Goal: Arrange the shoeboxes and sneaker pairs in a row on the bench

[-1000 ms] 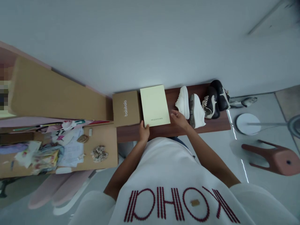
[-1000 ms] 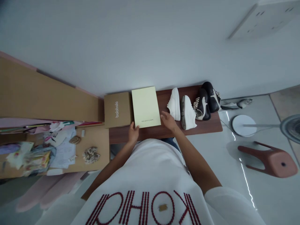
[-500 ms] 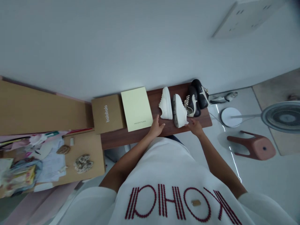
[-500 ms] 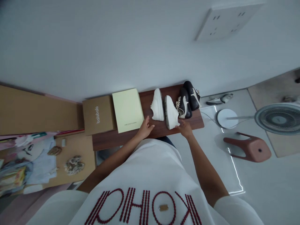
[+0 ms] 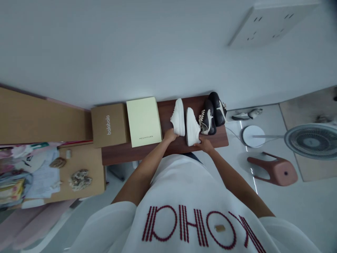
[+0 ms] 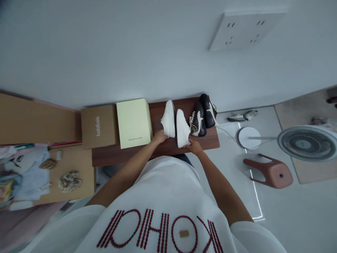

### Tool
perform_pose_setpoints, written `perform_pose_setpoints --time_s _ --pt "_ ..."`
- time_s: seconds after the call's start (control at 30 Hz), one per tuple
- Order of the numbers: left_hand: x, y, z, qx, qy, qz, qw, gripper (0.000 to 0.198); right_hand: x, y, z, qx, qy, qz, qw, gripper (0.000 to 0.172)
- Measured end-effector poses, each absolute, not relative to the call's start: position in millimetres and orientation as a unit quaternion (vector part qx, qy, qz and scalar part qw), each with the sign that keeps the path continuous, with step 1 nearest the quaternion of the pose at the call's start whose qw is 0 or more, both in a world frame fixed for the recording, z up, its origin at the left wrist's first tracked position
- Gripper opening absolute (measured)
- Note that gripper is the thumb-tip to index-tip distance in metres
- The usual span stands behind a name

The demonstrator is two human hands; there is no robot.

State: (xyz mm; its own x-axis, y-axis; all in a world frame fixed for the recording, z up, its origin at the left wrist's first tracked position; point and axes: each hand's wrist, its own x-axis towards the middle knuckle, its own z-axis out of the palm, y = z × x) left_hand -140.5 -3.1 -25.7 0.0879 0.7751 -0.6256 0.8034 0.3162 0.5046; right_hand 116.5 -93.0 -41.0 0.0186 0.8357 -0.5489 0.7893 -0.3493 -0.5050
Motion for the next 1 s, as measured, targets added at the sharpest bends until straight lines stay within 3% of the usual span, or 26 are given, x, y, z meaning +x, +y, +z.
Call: perform_pose_setpoints --time_s 0.13,0.37,0.7,1.0 --pt "-144.8 -8.4 -16.9 0.605 0.670 0.007 0.431 0.031 111.6 -94.1 -36.4 -0.685 -0.586 0.428 0.071 0.032" --pt "-148.9 -16.3 1.6 0.714 0.589 0.056 0.376 0.020 105.9 -91.3 -14.7 -0.662 -0.659 0.349 0.077 0.015" --pt "-131.9 -18.0 32.9 0.769 0.571 -0.060 0.279 0.025 76.1 -47.6 22.2 -0.605 -0.770 0.185 -0.085 0.023" --pt "-122.8 -13.5 27.5 0.773 0.577 -0.095 0.247 0.030 54.4 -15.0 12.3 -0.567 -0.795 0.173 -0.128 0.025"
